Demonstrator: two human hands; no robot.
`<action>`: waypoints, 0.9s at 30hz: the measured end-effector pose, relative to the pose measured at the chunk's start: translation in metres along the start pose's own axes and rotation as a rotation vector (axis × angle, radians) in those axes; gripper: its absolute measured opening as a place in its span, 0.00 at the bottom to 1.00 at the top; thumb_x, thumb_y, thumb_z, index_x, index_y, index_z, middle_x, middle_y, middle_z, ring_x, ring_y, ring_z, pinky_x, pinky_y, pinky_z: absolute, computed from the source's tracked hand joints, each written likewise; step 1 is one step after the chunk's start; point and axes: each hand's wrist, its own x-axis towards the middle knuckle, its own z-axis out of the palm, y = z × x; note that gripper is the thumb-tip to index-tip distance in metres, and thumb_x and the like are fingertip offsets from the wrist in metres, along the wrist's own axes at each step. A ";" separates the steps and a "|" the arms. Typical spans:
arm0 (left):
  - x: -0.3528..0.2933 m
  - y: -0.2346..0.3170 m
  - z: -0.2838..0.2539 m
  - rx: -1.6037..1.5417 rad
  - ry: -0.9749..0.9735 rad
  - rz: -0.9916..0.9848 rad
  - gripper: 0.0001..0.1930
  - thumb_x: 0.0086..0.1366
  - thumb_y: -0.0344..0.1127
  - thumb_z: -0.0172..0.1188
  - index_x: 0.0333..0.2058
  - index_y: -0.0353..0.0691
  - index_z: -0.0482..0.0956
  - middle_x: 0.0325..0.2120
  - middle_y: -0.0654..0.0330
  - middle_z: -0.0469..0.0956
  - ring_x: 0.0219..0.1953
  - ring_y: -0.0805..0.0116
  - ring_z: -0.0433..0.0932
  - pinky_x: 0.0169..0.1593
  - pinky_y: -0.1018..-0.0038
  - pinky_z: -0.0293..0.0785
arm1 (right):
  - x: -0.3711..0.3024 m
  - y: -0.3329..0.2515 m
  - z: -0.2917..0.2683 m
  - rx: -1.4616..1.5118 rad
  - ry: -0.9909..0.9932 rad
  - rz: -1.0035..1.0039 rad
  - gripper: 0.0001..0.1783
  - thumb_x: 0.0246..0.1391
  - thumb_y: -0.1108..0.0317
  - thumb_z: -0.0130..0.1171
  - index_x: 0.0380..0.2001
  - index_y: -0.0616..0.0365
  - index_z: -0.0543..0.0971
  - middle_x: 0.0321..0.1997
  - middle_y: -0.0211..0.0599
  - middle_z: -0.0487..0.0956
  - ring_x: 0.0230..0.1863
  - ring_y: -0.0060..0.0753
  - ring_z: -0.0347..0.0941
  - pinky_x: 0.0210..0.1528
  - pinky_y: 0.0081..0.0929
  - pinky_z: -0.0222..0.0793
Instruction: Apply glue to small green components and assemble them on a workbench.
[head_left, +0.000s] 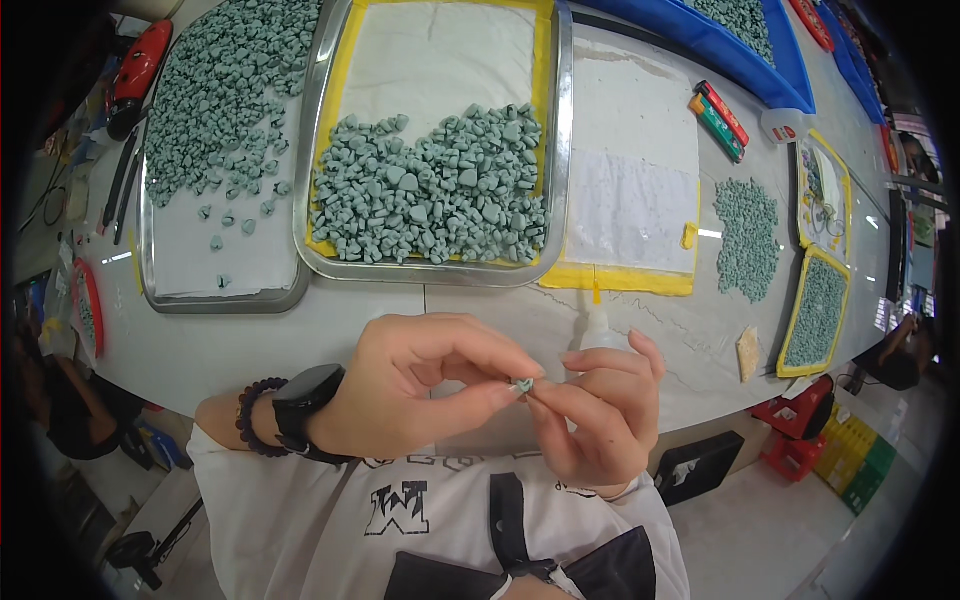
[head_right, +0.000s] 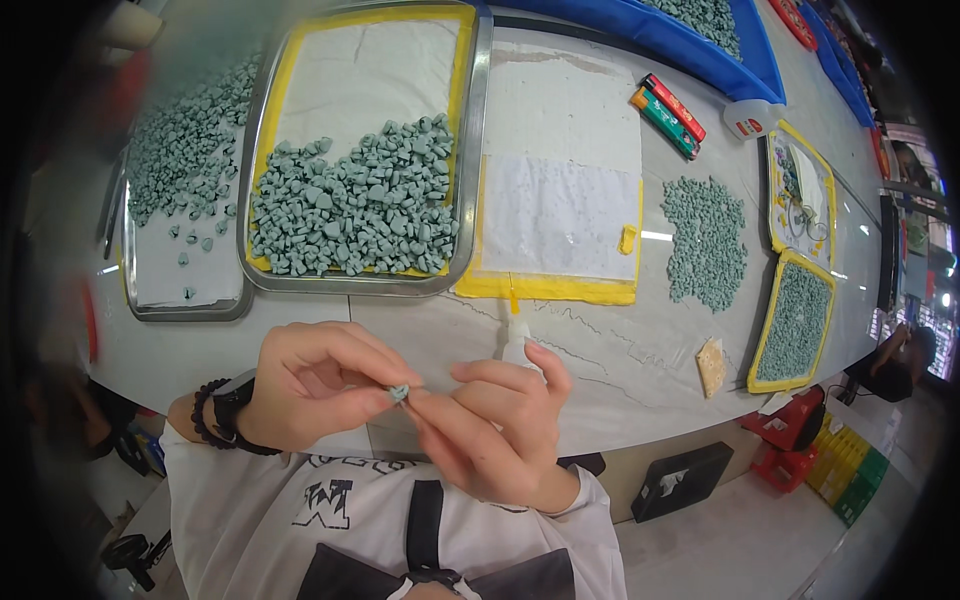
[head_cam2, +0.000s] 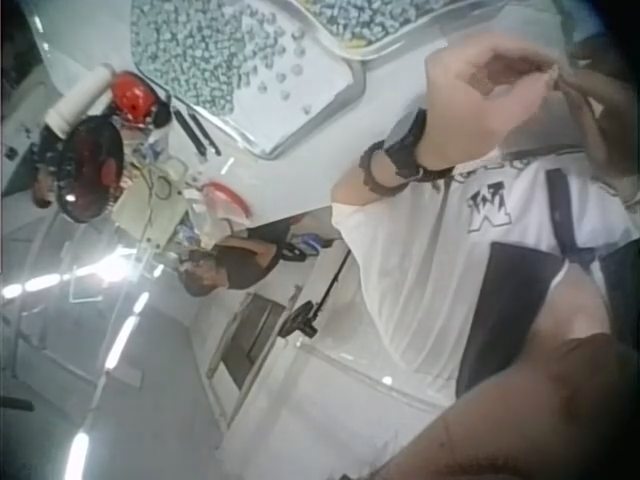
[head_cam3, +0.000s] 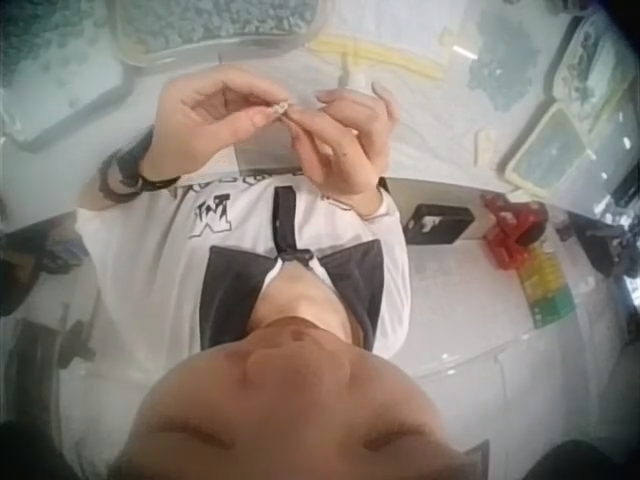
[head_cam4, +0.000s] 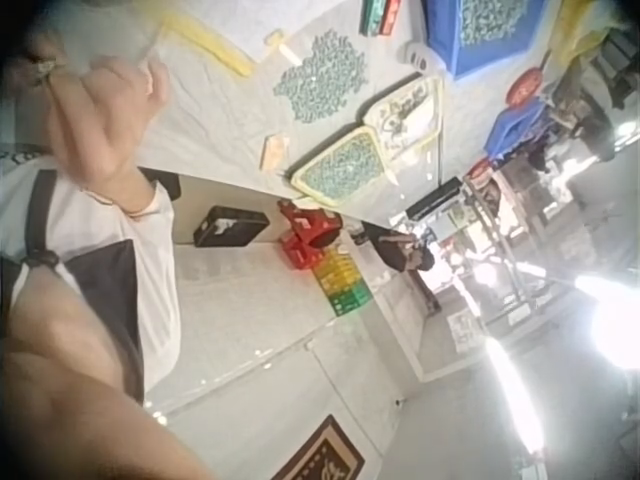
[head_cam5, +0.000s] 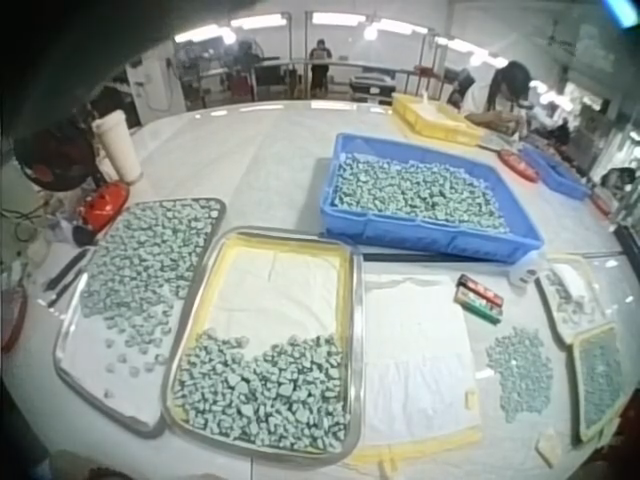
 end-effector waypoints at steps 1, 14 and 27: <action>0.000 0.003 0.001 -0.146 0.010 -0.062 0.14 0.53 0.12 0.54 0.40 0.27 0.76 0.39 0.48 0.77 0.41 0.65 0.78 0.47 0.74 0.74 | 0.001 -0.001 -0.001 0.029 0.004 0.013 0.17 0.27 0.73 0.68 0.29 0.51 0.82 0.24 0.24 0.70 0.31 0.29 0.72 0.56 0.38 0.54; -0.008 -0.001 0.002 0.040 -0.021 0.044 0.14 0.52 0.13 0.55 0.38 0.28 0.78 0.39 0.48 0.77 0.40 0.64 0.78 0.46 0.73 0.74 | 0.000 -0.007 -0.006 0.086 0.051 0.024 0.18 0.28 0.75 0.68 0.30 0.51 0.81 0.26 0.25 0.71 0.31 0.28 0.71 0.54 0.37 0.55; -0.025 -0.023 0.054 0.510 0.102 0.427 0.12 0.51 0.18 0.61 0.35 0.37 0.81 0.35 0.55 0.80 0.38 0.66 0.80 0.41 0.76 0.74 | -0.017 0.008 -0.048 0.159 -0.087 -0.085 0.15 0.32 0.77 0.66 0.30 0.53 0.80 0.27 0.27 0.71 0.33 0.30 0.71 0.51 0.39 0.59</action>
